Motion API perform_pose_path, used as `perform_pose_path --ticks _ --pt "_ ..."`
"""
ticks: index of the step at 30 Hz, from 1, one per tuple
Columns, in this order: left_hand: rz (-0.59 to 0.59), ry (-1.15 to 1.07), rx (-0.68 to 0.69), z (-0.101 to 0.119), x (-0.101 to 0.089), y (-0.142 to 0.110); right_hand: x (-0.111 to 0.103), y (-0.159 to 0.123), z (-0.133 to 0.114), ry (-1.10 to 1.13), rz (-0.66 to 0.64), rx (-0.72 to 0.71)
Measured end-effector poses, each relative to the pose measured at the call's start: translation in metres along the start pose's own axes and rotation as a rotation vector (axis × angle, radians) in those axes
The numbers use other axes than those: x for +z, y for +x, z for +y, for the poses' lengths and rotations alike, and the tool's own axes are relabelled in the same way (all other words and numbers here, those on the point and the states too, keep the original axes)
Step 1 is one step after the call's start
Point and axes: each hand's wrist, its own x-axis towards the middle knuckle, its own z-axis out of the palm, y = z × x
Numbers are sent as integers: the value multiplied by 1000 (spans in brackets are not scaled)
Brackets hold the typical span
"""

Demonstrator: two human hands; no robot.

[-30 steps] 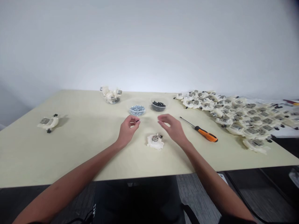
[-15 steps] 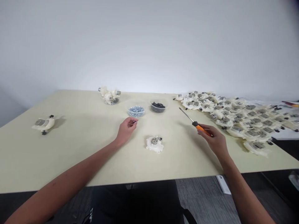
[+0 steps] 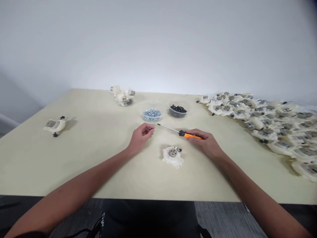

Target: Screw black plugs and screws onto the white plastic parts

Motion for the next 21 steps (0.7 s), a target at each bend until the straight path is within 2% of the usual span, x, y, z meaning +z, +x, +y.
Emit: perform_pose_path --ticks 5,21 --pt "1 11 -19 -1 -1 0 -1 -1 1 -41 -66 -10" --pt "-31 6 -82 -3 -3 3 0 -2 -7 -98 -99 -38"
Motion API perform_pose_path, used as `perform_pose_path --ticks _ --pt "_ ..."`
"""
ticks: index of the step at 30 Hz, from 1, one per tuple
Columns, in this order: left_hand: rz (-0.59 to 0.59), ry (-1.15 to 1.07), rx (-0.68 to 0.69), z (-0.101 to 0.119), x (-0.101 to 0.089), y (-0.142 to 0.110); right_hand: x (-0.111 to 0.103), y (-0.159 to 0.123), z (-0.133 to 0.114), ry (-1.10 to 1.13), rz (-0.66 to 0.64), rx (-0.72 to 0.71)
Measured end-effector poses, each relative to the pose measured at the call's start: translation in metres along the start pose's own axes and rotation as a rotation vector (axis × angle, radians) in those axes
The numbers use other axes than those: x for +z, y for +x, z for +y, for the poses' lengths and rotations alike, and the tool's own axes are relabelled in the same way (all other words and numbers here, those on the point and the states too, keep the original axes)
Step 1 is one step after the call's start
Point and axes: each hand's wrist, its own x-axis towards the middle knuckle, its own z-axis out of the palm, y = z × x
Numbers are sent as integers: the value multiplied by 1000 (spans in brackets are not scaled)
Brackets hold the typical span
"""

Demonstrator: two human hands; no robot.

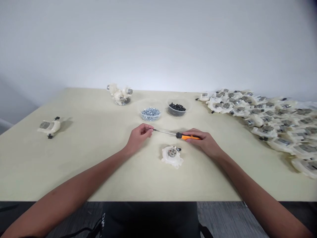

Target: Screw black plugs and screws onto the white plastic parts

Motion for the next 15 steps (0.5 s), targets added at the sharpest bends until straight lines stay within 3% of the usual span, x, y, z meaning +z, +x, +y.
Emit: perform_pose_path --ticks 5,10,15 --pt "-7 -3 -10 0 0 0 1 -1 -3 -4 8 -9" --pt "0 30 8 0 -2 -1 -3 -4 -1 149 -4 108" --pt "3 54 17 2 -2 -3 -7 -5 0 159 59 56"
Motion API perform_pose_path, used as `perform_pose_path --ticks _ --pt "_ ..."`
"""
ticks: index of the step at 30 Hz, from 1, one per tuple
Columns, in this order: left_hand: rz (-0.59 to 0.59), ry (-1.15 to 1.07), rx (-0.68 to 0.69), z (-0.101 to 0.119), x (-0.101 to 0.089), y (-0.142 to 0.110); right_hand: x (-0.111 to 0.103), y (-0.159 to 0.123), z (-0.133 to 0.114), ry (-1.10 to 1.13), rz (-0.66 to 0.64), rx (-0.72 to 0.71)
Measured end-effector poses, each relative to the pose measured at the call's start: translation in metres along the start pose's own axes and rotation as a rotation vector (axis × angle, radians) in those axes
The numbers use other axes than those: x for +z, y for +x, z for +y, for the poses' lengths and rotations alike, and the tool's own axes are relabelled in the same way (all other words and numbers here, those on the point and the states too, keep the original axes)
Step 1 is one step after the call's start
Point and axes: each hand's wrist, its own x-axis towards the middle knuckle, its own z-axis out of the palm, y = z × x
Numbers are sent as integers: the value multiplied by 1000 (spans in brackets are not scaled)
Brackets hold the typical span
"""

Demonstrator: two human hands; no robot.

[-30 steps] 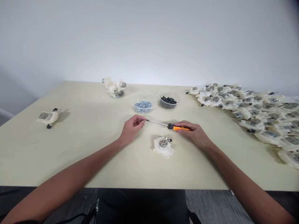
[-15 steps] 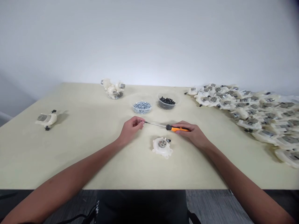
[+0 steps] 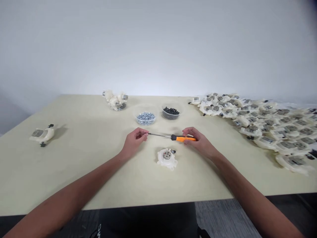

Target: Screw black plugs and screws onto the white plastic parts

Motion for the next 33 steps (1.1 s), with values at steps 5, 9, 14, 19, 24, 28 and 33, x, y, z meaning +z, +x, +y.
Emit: perform_pose_path --ticks 5,9,14,19,24,28,33 --pt "-19 51 22 5 1 -5 5 1 0 109 88 65" --pt "6 31 19 4 -1 -5 3 0 2 96 34 -32" --pt "6 38 19 2 -1 -5 0 -2 1 92 31 22" --pt "0 37 29 5 0 -8 -2 -3 -2 105 45 -55" --pt "-14 20 81 6 0 -10 -3 -5 -6 84 26 37" --pt "-10 0 86 6 1 -11 -5 -4 -4 137 48 -64" --pt "-32 36 97 7 3 -13 -6 -2 -2 103 72 18"
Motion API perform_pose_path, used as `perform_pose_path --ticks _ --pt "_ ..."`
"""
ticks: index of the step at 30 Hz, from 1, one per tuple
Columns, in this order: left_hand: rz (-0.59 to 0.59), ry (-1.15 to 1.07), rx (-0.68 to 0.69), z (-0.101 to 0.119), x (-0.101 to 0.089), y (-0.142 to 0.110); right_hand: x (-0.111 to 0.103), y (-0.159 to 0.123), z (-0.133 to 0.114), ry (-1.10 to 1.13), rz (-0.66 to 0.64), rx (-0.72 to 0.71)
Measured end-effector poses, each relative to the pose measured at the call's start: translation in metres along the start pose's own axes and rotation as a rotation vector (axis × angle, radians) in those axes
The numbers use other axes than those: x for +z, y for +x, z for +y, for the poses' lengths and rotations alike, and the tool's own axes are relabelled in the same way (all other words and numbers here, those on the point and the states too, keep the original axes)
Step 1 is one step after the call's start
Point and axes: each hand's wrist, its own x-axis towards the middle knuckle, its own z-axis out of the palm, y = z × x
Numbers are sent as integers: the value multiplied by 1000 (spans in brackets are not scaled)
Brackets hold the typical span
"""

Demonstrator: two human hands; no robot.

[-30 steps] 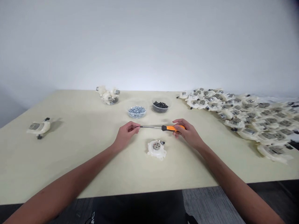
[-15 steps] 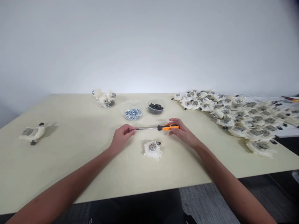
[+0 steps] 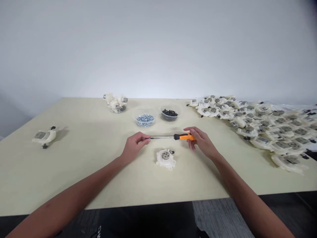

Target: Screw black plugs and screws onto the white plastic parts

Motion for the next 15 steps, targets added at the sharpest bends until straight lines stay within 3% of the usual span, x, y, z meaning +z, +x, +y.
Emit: perform_pose_path --ticks 5,10,15 --pt "31 3 33 0 0 -1 -1 -1 0 49 -45 -84" --pt "38 4 52 2 -2 0 -1 -3 -2 -83 -60 29" --pt "55 47 74 2 -2 0 0 -4 -2 -9 -26 -79"
